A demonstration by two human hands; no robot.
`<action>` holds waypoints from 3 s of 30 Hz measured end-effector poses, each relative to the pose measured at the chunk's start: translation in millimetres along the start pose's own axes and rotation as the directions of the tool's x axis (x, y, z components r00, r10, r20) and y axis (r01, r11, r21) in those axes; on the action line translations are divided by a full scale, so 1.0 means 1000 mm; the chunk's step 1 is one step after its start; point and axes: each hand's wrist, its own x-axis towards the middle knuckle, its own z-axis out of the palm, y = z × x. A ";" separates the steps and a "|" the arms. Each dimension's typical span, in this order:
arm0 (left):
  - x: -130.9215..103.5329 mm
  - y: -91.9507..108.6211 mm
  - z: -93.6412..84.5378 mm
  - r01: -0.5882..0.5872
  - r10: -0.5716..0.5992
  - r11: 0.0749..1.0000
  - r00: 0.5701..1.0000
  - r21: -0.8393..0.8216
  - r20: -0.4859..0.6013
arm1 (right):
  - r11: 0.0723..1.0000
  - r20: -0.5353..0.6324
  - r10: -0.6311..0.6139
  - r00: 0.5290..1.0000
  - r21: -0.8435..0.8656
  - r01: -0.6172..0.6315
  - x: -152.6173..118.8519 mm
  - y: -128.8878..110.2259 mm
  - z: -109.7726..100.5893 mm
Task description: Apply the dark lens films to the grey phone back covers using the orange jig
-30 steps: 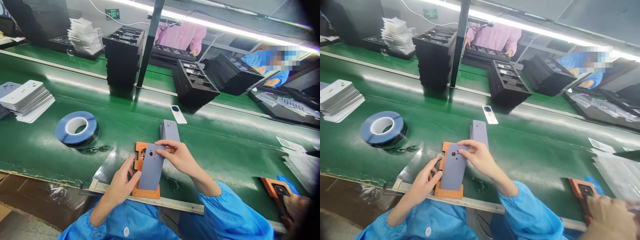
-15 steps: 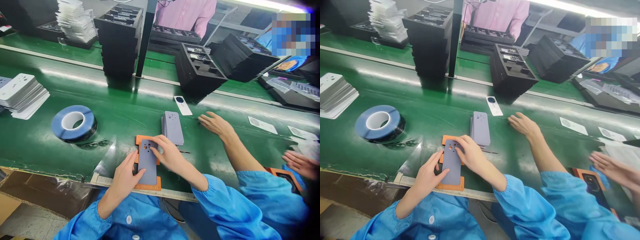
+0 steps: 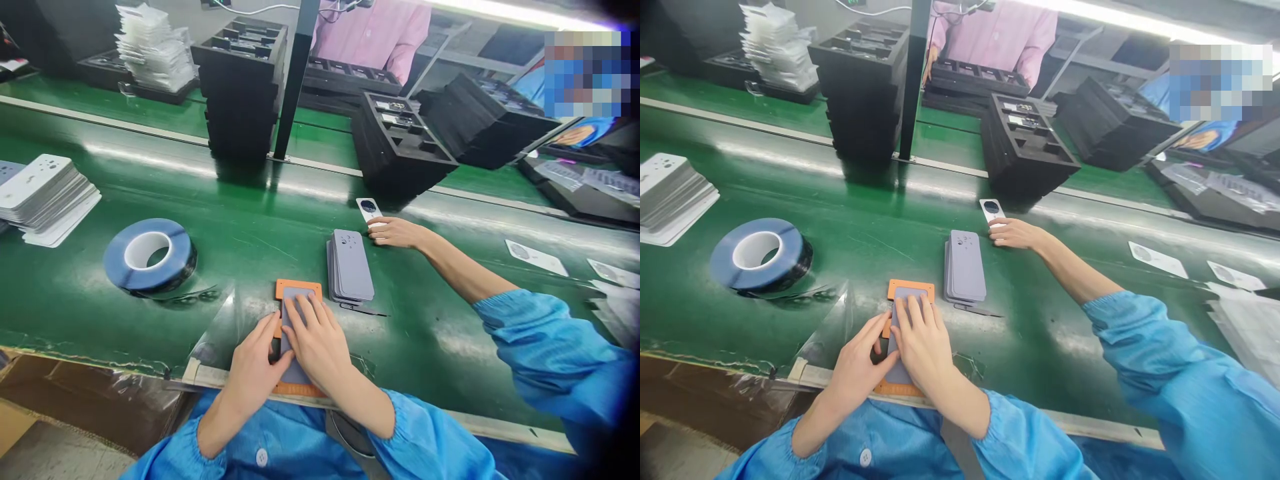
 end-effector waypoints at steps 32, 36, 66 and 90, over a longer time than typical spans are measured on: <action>-0.008 0.001 -0.016 0.218 -0.291 0.576 0.955 -0.788 0.052 | 0.720 0.249 0.088 0.964 0.653 -0.235 -0.019 0.001 -0.048; -0.009 0.001 -0.017 0.228 -0.297 0.496 0.951 -0.838 0.083 | 0.699 0.340 0.064 0.938 0.656 -0.285 -0.009 0.001 -0.042; 0.009 -0.088 -0.119 0.328 -0.319 0.939 0.721 -0.103 -0.616 | 0.734 0.279 0.502 0.819 0.363 -0.574 0.247 0.169 0.029; 0.018 -0.082 -0.107 0.042 -0.458 0.740 0.762 -0.671 -0.458 | 0.941 0.385 0.254 0.887 0.115 -0.319 0.213 0.129 0.023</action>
